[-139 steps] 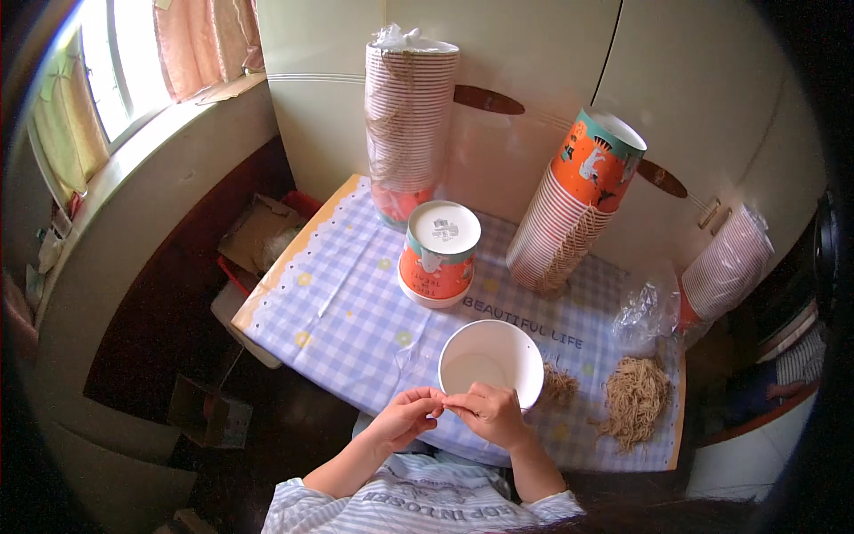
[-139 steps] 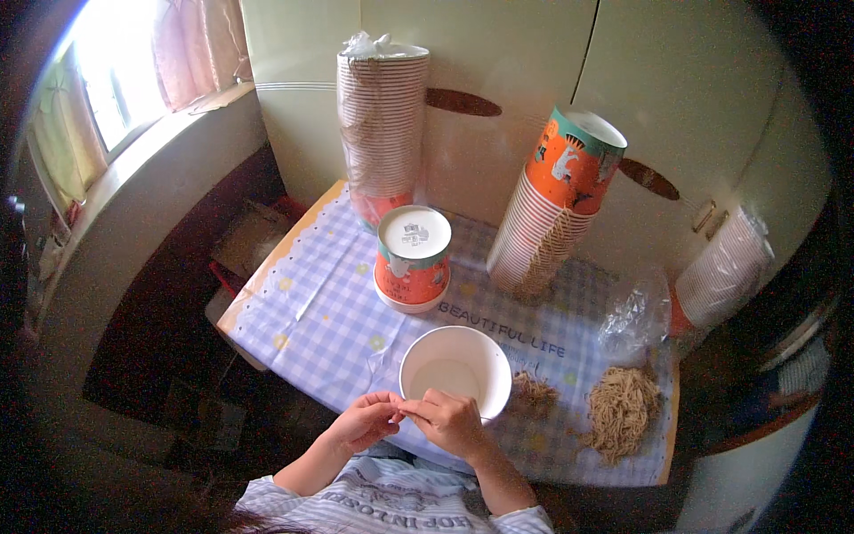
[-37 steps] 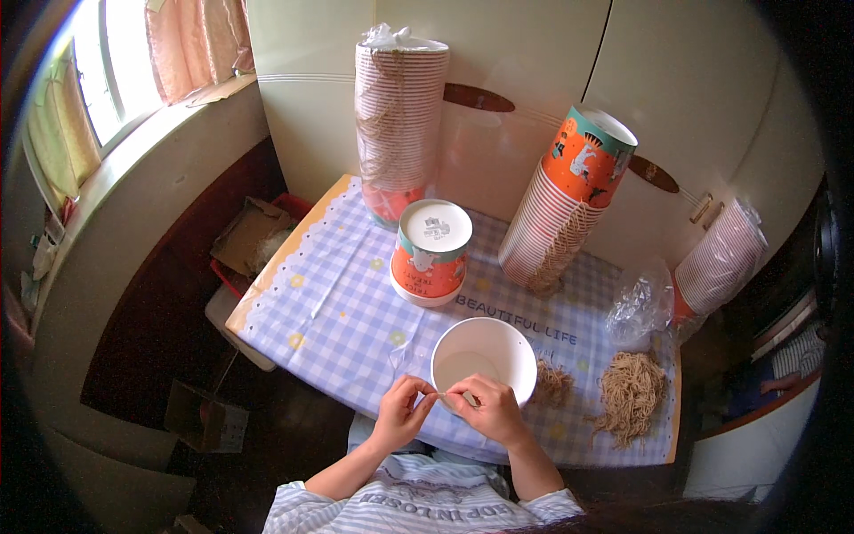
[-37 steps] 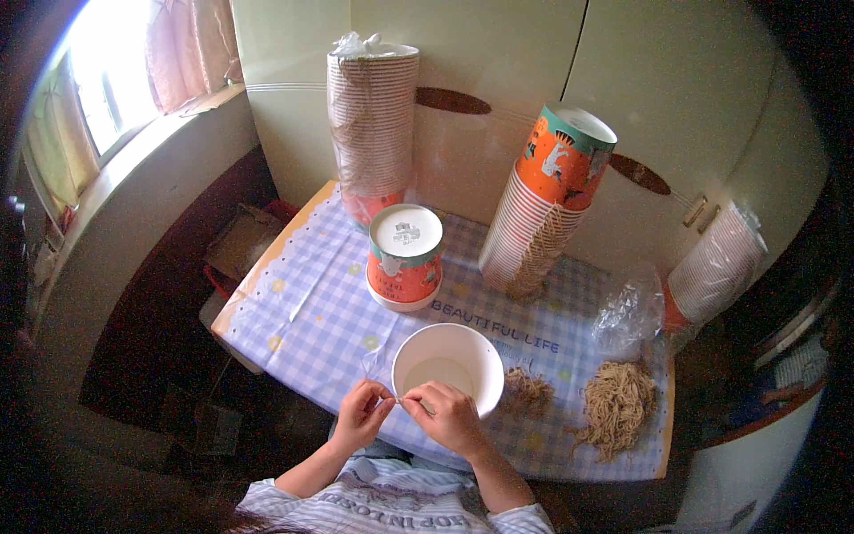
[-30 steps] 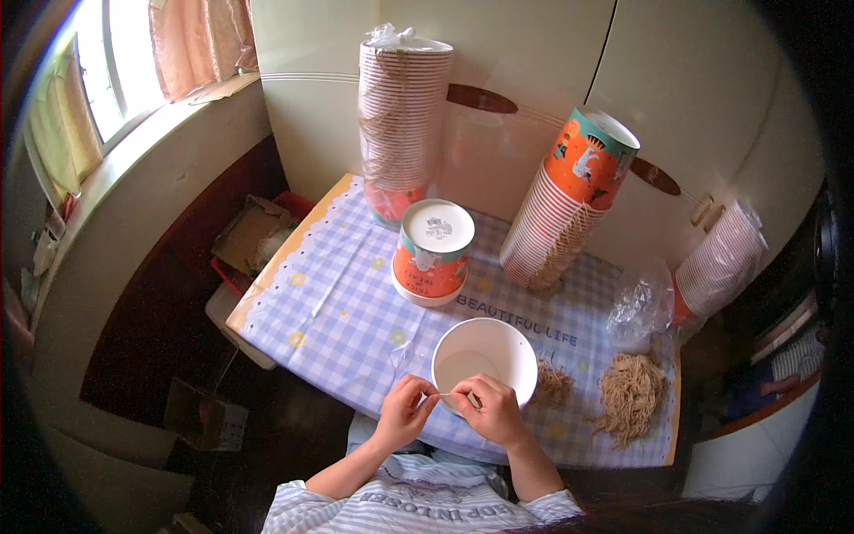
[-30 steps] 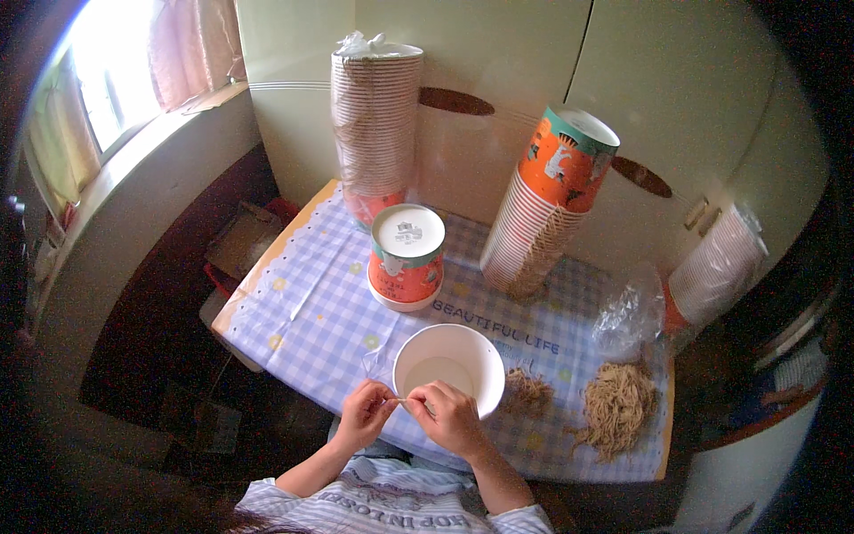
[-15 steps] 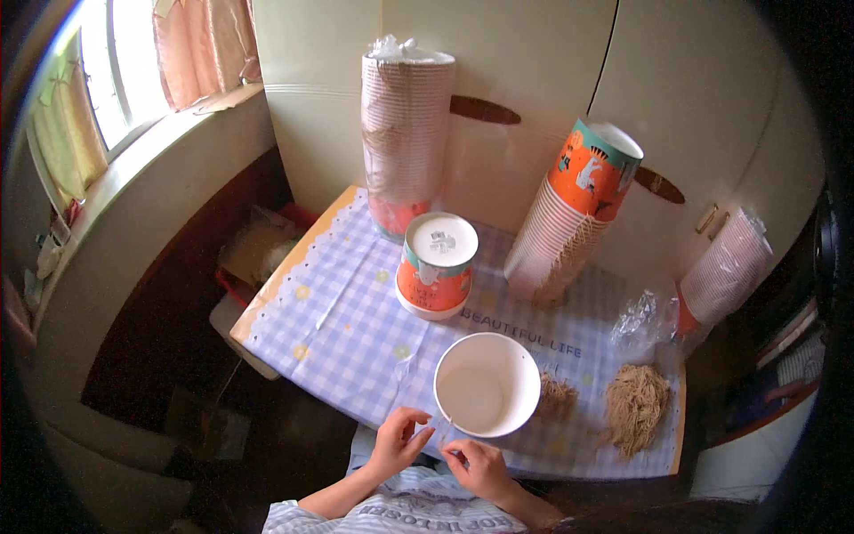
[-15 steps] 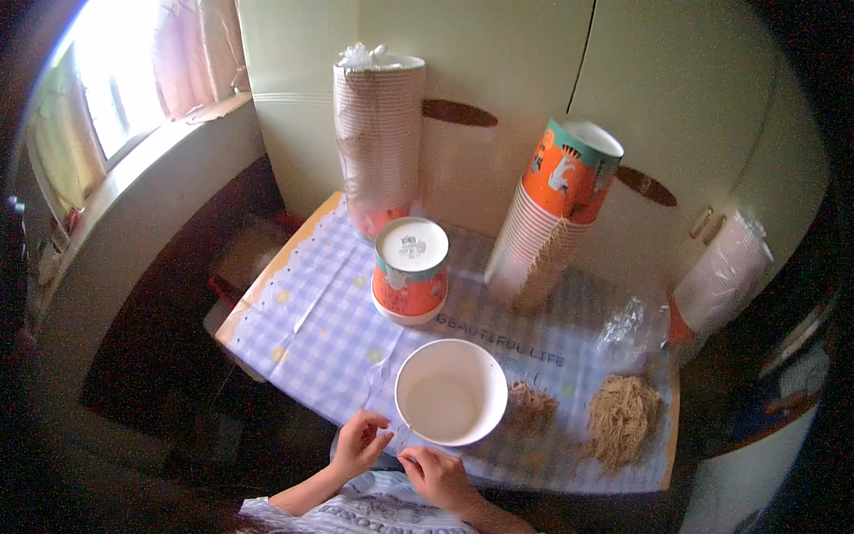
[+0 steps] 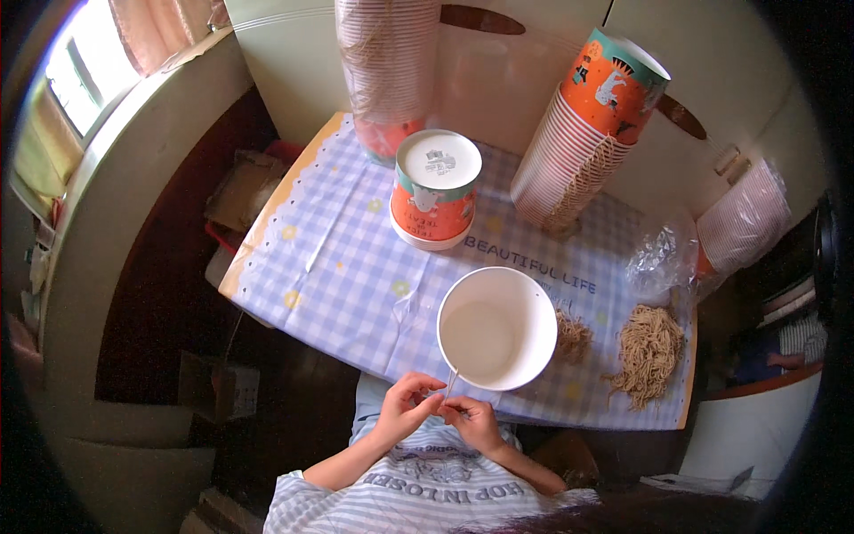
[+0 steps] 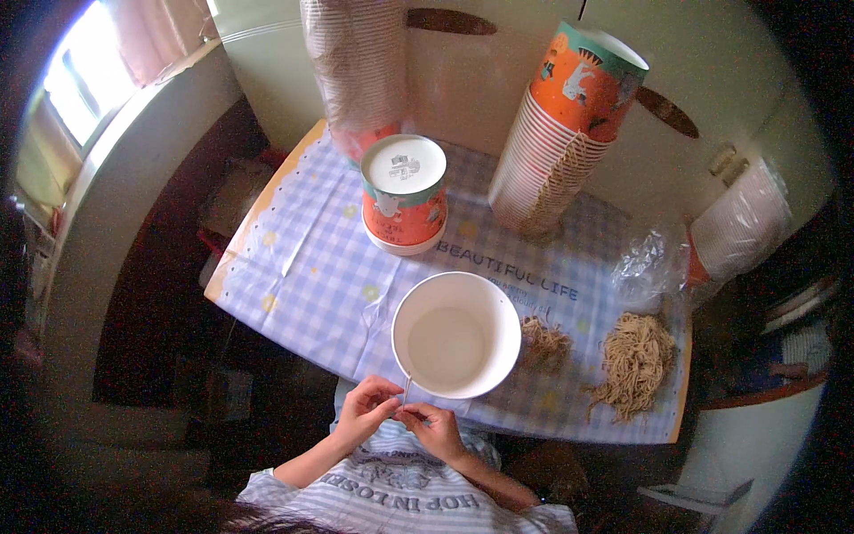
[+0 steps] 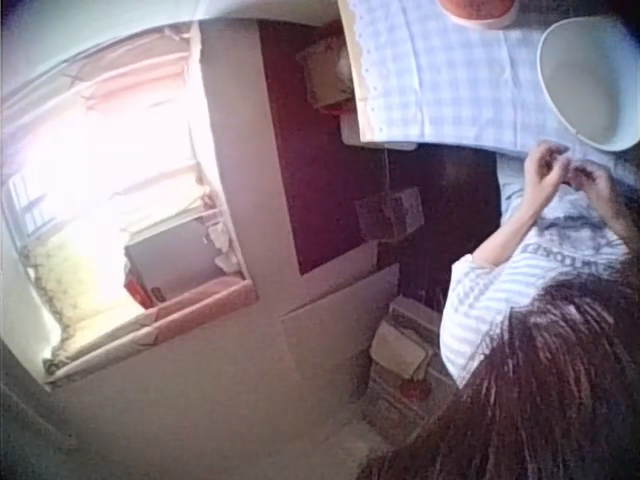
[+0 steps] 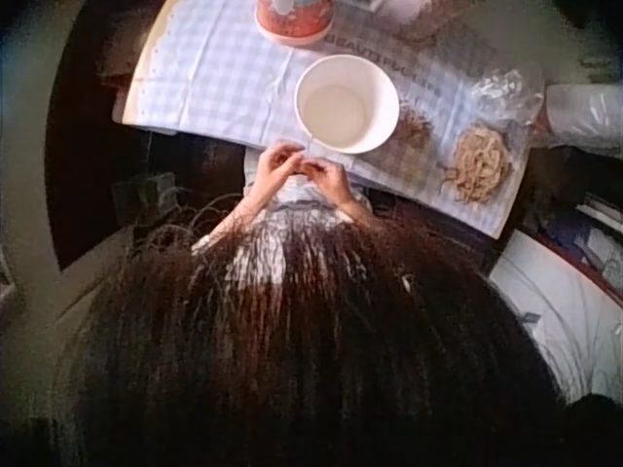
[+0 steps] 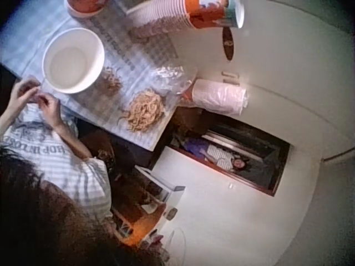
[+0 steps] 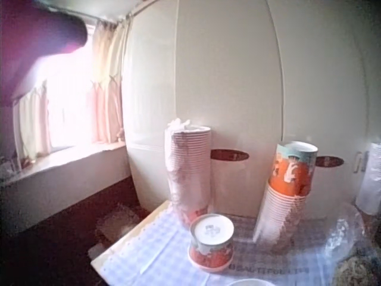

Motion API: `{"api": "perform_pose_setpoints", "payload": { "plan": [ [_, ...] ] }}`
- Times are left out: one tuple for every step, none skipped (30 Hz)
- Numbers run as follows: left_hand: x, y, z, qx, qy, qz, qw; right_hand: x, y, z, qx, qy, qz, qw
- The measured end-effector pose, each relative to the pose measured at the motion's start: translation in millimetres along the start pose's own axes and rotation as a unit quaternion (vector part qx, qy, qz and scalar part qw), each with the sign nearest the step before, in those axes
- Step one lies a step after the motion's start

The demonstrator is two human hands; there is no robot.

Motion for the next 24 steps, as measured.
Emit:
{"api": "perform_pose_setpoints", "payload": {
  "plan": [
    [4.2,1.0,1.4,-0.007,0.039,0.054,0.998,-0.8,-0.7,-0.4,0.004,-0.007,-0.013,1.0],
    [8.9,2.8,1.7,-0.014,0.078,0.108,0.991,-0.6,-0.8,-0.5,0.003,-0.007,-0.013,1.0],
    [7.7,3.2,2.2,-0.013,0.077,0.109,0.991,-1.1,-1.7,-0.3,0.006,-0.008,-0.044,0.999],
    [6.7,5.8,3.0,-0.019,0.078,0.106,0.991,-1.9,-2.5,0.3,0.011,-0.011,-0.076,0.997],
    [6.5,7.5,3.4,-0.024,0.08,0.103,0.991,-2.0,-1.5,0.3,0.01,-0.013,-0.076,0.997],
    [6.6,7.3,2.2,-0.023,0.081,0.104,0.991,-1.1,-0.5,-0.6,0.014,-0.011,-0.061,0.998],
    [4.9,9.1,2.3,-0.027,0.058,0.085,0.994,-0.9,-1.5,-1.4,0.021,-0.011,-0.048,0.999],
    [5.5,11.1,3.4,-0.03,0.036,0.067,0.997,-2.0,-2.0,-1.8,0.023,-0.014,-0.05,0.998],
    [3.5,15.7,0.9,-0.035,-0.02,-0.021,0.999,-3.4,-1.6,-2.2,0.02,-0.015,-0.047,0.999],
    [5.6,16.0,0.8,-0.035,-0.017,-0.02,0.999,-4.7,-0.6,-1.6,0.015,-0.017,-0.044,0.999],
    [4.3,16.1,0.3,-0.036,-0.025,-0.035,0.998,-8.6,0.9,-2.4,0.003,-0.016,-0.055,0.998],
    [2.7,16.1,1.2,-0.038,-0.034,-0.051,0.997,-7.7,0.1,-1.6,0.003,-0.019,-0.056,0.998],
    [3.3,15.0,1.7,-0.037,-0.032,-0.05,0.998,-9.6,3.5,-3.2,-0.012,-0.048,-0.073,0.996],
    [2.3,12.7,2.4,-0.03,-0.036,-0.038,0.998,-13.8,7.3,-3.9,-0.026,-0.077,-0.09,0.993],
    [0.8,10.3,3.2,-0.022,-0.041,-0.027,0.999,-17.8,11.5,-3.7,-0.044,-0.084,-0.116,0.989],
    [2.6,7.4,6.8,-0.014,-0.017,-0.024,0.999,-16.6,11.9,-4.0,-0.045,-0.085,-0.116,0.989],
    [4.6,4.5,11.4,-0.006,0.007,-0.022,1.0,-13.0,18.0,-5.3,-0.072,-0.094,-0.171,0.978],
    [6.9,4.8,14.3,-0.001,0.014,-0.049,0.999,-8.3,24.1,-7.6,-0.1,-0.103,-0.226,0.963],
    [10.4,3.9,17.2,0.0,0.015,-0.049,0.999,-0.4,21.8,-7.7,-0.091,-0.073,-0.202,0.972],
    [9.9,5.5,19.3,-0.012,-0.007,-0.034,0.999,-0.7,21.3,-7.4,-0.092,-0.074,-0.203,0.972],
    [7.6,7.3,20.0,-0.024,-0.03,-0.019,0.999,-2.3,19.3,-7.0,-0.085,-0.07,-0.21,0.971],
    [6.9,6.4,21.2,-0.023,-0.028,-0.019,0.999,-4.5,17.6,-6.4,-0.076,-0.066,-0.218,0.971],
    [6.3,6.3,23.2,-0.027,-0.016,-0.021,0.999,-7.2,17.4,-6.3,-0.077,-0.068,-0.219,0.97],
    [6.4,6.4,25.1,-0.032,-0.003,-0.023,0.999,-9.9,16.8,-6.2,-0.075,-0.069,-0.225,0.969]
  ]
}}
Point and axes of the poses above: each hand's wrist, its own z-axis towards the middle knuckle, its own y-axis out of the palm, x = y × z, the point moved 9 cm from there along z, towards the middle knuckle, and after that the axes turned 6 degrees about z, right-handed, at the moved point
